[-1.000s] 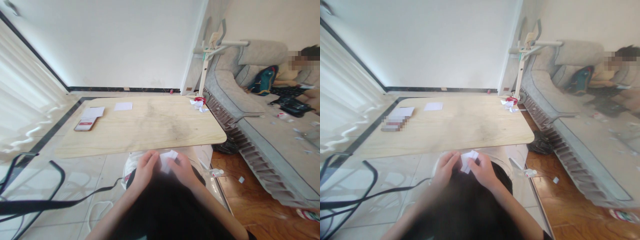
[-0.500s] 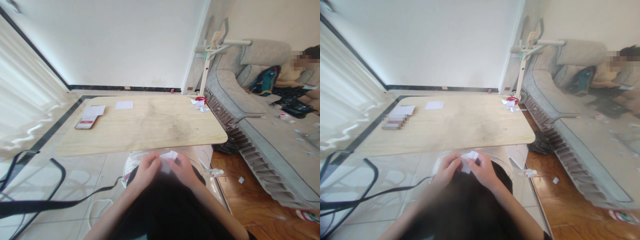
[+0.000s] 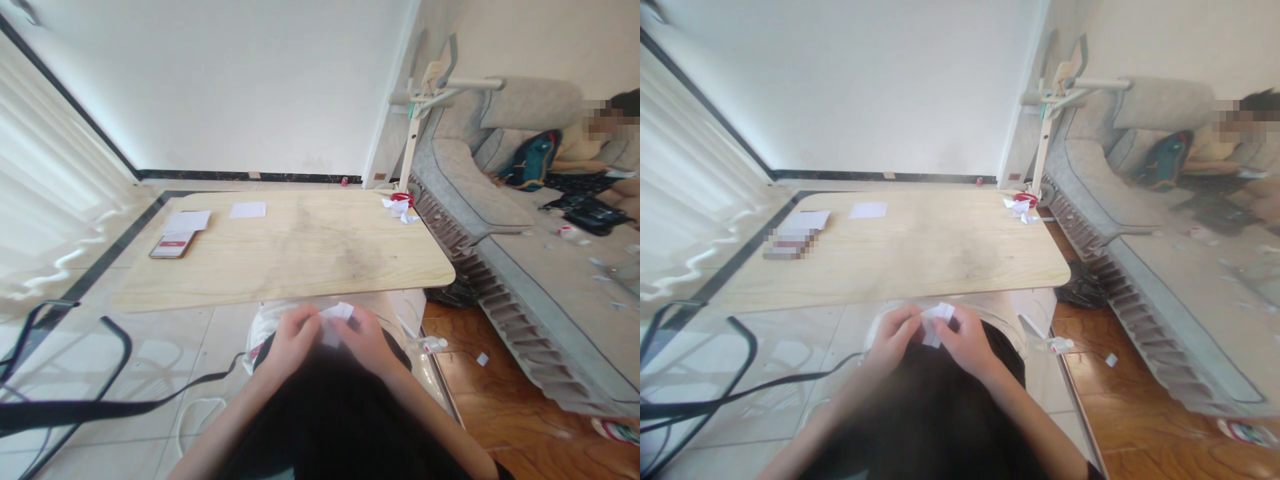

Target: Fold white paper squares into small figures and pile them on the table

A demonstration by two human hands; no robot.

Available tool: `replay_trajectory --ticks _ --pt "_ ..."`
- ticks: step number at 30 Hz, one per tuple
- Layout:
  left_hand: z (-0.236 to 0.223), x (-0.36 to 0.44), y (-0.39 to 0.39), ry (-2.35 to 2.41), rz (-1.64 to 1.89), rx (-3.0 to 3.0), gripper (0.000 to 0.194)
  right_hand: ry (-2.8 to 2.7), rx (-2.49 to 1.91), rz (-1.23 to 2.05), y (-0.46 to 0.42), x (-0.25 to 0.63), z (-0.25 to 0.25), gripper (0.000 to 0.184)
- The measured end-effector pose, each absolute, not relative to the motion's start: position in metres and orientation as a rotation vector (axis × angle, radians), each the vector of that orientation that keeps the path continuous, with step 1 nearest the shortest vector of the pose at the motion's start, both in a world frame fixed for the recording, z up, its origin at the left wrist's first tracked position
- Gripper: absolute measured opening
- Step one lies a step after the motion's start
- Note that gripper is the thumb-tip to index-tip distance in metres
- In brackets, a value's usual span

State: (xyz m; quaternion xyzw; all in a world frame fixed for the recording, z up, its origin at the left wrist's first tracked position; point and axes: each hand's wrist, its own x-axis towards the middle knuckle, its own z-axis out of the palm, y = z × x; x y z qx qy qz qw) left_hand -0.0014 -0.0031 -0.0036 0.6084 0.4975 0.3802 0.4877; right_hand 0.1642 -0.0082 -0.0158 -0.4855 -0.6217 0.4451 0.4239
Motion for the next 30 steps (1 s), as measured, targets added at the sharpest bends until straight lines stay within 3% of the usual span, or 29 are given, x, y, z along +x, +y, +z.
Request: replay_trajectory --ticks 14,25,30 --pt "-0.0071 -0.0012 -0.0027 1.202 0.938 1.445 0.027 -1.578 -1.227 1.078 -0.0084 0.1643 -0.0154 0.015" --pt "-0.0057 -0.0011 0.0007 1.241 0.969 1.245 0.029 -1.773 -1.267 0.793 -0.0107 0.1626 -0.0156 0.021" --pt "-0.0046 -0.0029 0.0006 1.235 0.950 1.316 0.027 -1.758 -1.257 0.849 -0.0107 0.1624 -0.0158 0.021"
